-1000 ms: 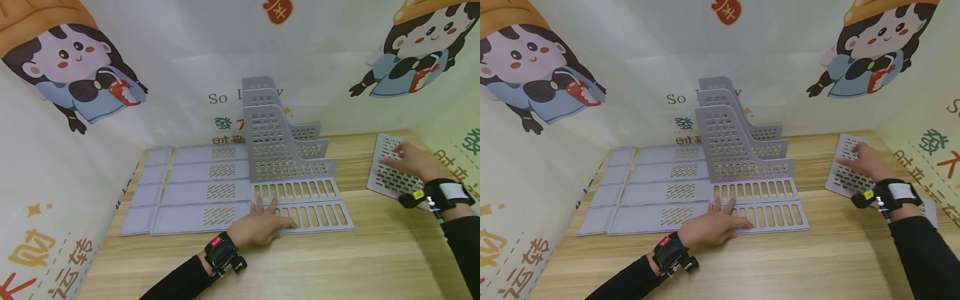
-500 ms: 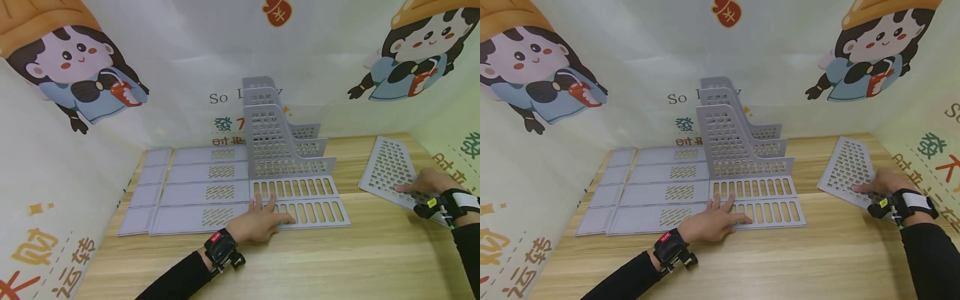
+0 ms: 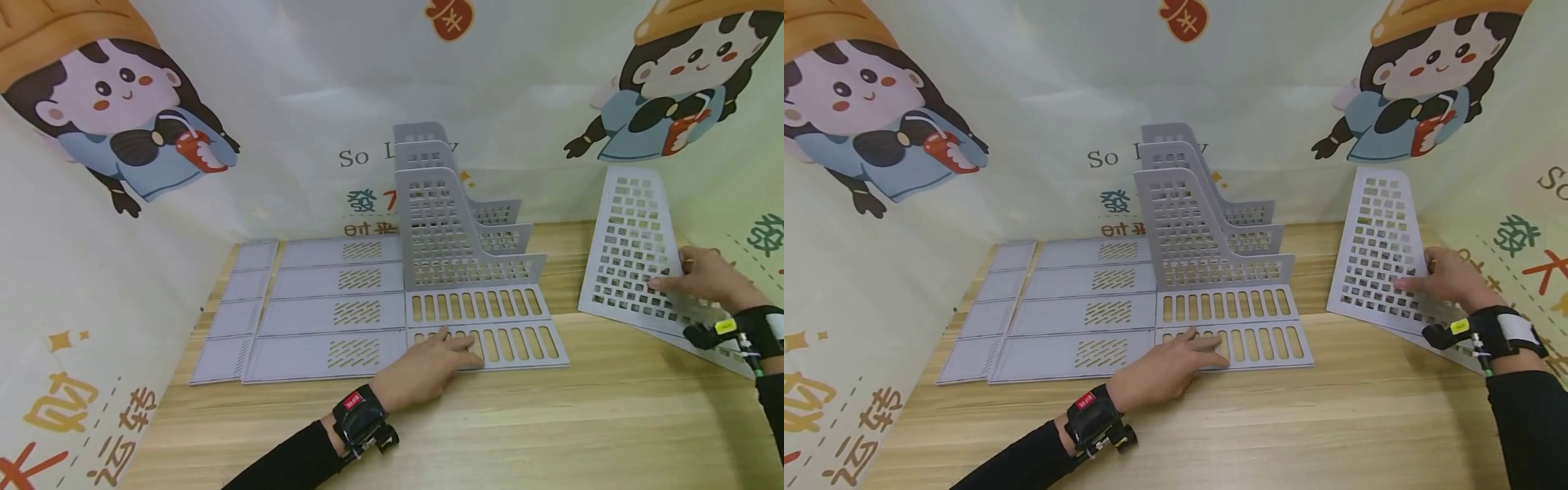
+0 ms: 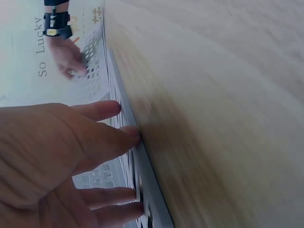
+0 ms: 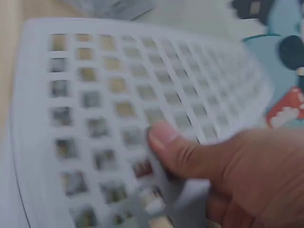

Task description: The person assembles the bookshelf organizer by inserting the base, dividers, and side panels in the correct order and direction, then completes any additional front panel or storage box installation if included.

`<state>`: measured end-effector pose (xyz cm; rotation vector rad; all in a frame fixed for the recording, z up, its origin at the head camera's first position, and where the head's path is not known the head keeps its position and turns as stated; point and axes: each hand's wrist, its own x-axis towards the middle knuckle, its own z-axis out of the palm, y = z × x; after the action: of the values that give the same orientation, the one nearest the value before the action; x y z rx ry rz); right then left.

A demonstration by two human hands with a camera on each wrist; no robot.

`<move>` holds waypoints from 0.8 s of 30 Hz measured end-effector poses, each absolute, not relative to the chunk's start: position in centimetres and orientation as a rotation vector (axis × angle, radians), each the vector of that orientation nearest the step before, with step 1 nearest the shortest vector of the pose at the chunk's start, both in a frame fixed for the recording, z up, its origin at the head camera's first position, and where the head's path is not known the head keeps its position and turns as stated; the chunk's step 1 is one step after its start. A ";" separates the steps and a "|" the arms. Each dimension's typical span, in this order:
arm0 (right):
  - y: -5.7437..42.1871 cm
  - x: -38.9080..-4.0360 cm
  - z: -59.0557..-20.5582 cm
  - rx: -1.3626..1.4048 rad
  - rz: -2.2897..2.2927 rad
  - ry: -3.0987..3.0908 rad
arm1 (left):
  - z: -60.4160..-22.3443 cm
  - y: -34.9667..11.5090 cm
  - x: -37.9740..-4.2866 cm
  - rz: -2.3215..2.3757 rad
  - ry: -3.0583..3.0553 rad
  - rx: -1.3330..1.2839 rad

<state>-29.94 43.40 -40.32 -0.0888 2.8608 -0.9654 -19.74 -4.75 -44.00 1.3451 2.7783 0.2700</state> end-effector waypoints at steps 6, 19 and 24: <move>41.7 -29.3 -38.2 -0.359 -1.179 2.942 | -44.1 -4.8 -19.5 0.281 2.833 1.336; 39.6 -28.6 -39.0 -0.883 -1.363 2.751 | -44.3 -4.7 -19.5 0.240 2.840 1.298; 39.5 -28.5 -39.3 -0.867 -1.352 2.777 | -44.3 -4.6 -19.5 0.229 2.837 1.280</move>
<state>-28.48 39.54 -39.33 -0.8672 2.7769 -1.3524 -19.53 -4.63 -44.29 1.2798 2.8366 0.2287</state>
